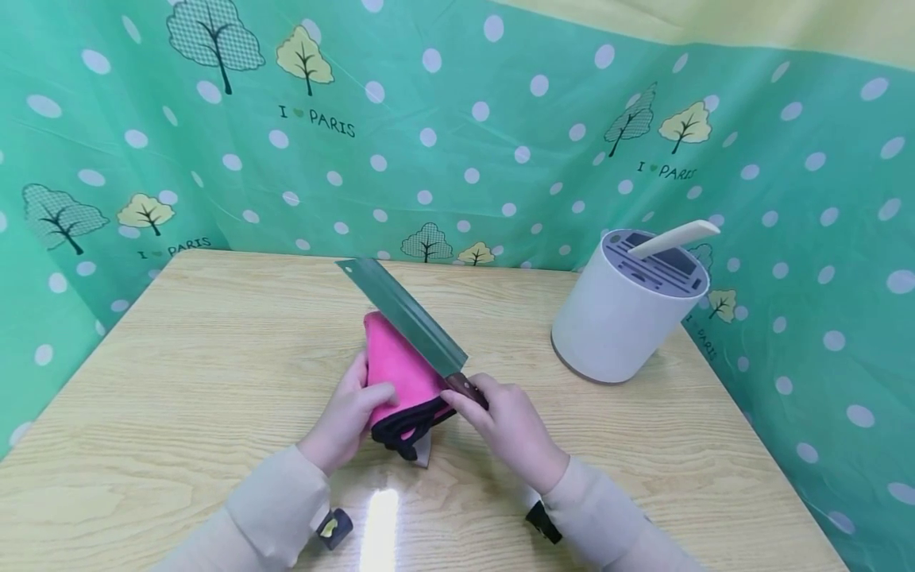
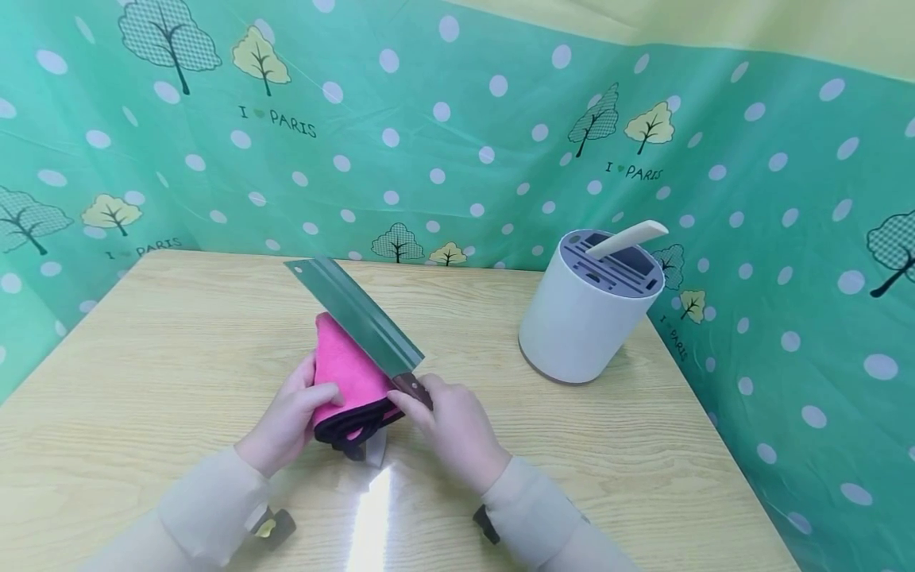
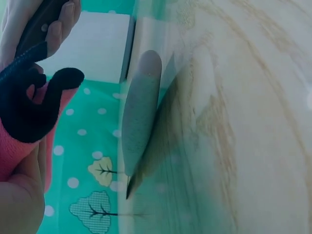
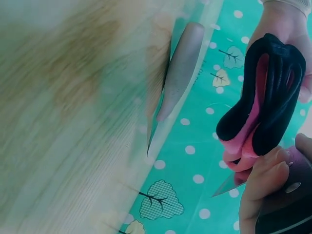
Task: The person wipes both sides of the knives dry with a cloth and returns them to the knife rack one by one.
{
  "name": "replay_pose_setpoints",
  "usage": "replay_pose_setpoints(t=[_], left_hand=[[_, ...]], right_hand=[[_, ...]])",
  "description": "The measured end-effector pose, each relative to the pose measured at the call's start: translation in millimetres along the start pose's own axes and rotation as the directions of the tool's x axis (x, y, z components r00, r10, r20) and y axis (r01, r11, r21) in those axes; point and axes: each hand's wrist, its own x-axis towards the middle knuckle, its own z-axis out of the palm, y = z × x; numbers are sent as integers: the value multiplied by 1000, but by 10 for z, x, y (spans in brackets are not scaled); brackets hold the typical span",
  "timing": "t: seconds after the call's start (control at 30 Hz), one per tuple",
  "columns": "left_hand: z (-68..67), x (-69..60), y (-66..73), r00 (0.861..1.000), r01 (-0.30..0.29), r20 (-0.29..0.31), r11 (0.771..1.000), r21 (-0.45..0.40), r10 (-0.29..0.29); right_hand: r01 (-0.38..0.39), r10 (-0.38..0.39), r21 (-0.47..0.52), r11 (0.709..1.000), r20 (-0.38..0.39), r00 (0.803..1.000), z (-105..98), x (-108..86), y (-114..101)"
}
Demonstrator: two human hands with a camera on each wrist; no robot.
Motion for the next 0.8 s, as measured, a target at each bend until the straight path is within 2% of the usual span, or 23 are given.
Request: replay_pose_setpoints(t=[0.13, 0.3, 0.6, 0.7, 0.8], left_hand=[[21, -1, 20, 1000, 2, -28, 1000, 17, -1], [55, 2, 41, 998, -10, -63, 998, 57, 13], [127, 20, 74, 988, -28, -143, 987, 158, 51], [152, 17, 79, 983, -52, -163, 980, 194, 85], [179, 21, 70, 976, -86, -170, 961, 264, 134]], right_hand=[[-94, 88, 119, 988, 57, 995, -7, 19, -9], [-234, 201, 280, 931, 140, 969, 9, 54, -12], [-280, 246, 353, 893, 140, 959, 49, 126, -52], [-313, 269, 397, 863, 162, 949, 65, 141, -74], [-343, 293, 447, 826, 179, 939, 82, 159, -90]])
